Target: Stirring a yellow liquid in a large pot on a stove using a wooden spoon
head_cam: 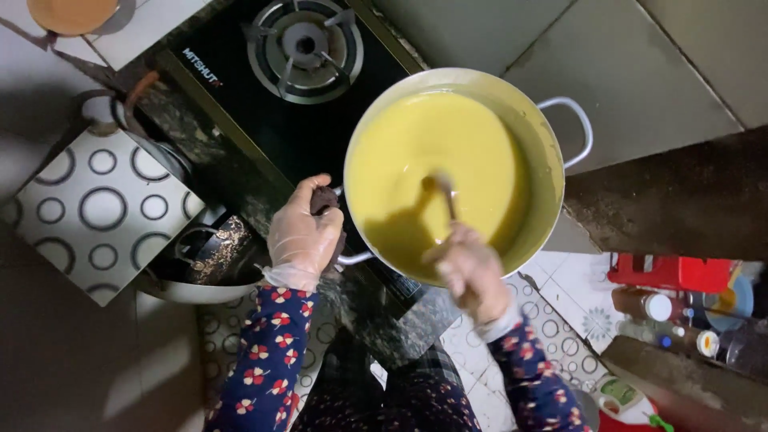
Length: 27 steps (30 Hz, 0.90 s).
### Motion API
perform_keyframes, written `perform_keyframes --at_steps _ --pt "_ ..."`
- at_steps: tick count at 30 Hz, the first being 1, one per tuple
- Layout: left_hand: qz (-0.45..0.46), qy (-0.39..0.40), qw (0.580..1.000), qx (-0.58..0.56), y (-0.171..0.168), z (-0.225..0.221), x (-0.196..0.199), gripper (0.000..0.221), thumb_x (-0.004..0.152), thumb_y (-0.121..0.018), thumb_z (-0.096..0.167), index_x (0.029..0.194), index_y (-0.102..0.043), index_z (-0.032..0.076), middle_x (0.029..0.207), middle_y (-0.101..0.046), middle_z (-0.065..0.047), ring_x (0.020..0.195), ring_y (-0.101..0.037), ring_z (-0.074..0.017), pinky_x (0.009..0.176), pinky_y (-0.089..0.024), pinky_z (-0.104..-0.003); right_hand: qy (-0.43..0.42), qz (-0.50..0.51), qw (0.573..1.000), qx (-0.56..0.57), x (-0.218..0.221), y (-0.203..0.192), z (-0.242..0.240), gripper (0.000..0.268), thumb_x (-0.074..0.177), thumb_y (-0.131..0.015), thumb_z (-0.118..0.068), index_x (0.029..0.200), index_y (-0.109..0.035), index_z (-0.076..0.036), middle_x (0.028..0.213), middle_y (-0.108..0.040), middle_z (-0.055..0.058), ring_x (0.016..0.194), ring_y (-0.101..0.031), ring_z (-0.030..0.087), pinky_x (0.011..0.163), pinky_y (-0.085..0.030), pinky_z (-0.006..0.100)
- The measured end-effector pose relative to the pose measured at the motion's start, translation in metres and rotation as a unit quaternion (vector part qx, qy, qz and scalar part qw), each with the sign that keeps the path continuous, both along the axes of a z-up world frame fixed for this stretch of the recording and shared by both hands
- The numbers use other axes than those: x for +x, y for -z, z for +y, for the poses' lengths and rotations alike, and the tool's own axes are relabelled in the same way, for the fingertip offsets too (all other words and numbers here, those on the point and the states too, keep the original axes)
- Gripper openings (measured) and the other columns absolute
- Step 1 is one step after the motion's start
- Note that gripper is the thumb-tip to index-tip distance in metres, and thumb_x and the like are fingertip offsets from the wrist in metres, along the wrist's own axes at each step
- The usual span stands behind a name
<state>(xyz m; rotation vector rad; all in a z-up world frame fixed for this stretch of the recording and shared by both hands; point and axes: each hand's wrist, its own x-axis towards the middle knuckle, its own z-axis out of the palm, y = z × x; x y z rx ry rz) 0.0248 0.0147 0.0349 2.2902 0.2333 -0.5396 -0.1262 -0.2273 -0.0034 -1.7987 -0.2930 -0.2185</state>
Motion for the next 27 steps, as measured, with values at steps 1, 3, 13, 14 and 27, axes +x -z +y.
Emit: perform_keyframes --at_steps 1,3,13,14,27 --pt "-0.016 0.007 1.000 -0.005 0.005 0.001 0.000 0.052 0.076 -0.057 0.027 0.126 -0.066 0.035 0.115 -0.076 -0.005 0.102 -0.069 -0.0350 0.089 -0.053 -0.049 0.040 -0.027 0.993 -0.106 0.001 -0.018 -0.011 0.030 0.107 -0.042 -0.020 0.089 -0.065 -0.013 0.086 -0.062 -0.002 0.097 -0.062 0.020 0.121 -0.033 0.050" --pt "-0.033 0.008 0.999 -0.009 0.008 0.004 0.001 0.050 0.076 -0.059 0.026 0.125 -0.066 0.035 0.112 -0.077 -0.006 0.100 -0.070 -0.0363 0.088 -0.054 -0.050 0.076 -0.058 0.973 -0.210 -0.012 -0.049 -0.019 0.032 0.107 -0.040 -0.018 0.095 -0.067 -0.006 0.096 -0.069 0.005 0.111 -0.064 0.030 0.121 -0.038 0.057" --pt "-0.034 -0.041 0.995 -0.082 0.000 0.002 -0.005 0.052 0.073 -0.057 0.023 0.124 -0.069 0.033 0.112 -0.078 0.000 0.101 -0.071 -0.0247 0.092 -0.053 -0.039 0.046 -0.037 0.998 -0.011 -0.037 -0.067 0.028 0.025 0.105 -0.044 -0.015 0.093 -0.065 -0.011 0.071 -0.053 -0.005 0.071 -0.059 0.014 0.110 -0.050 0.051" --pt "-0.044 -0.045 0.994 -0.093 -0.001 0.002 -0.006 0.051 0.074 -0.058 0.021 0.123 -0.069 0.031 0.109 -0.078 0.001 0.099 -0.071 -0.0224 0.091 -0.054 -0.037 -0.017 -0.050 0.998 -0.045 -0.014 -0.073 0.036 0.032 0.110 -0.036 -0.021 0.098 -0.065 -0.012 0.063 -0.037 -0.011 0.059 -0.049 0.010 0.112 -0.046 0.048" --pt "0.050 -0.115 0.991 -0.052 -0.035 -0.015 0.001 0.056 0.073 -0.055 0.023 0.127 -0.068 0.027 0.122 -0.075 0.001 0.109 -0.067 -0.0207 0.101 -0.049 -0.036 -0.016 0.079 0.988 -0.135 -0.061 -0.073 -0.047 0.041 0.095 -0.057 -0.040 0.064 -0.075 -0.021 0.062 -0.061 -0.012 0.076 -0.067 0.006 0.109 -0.042 0.035"
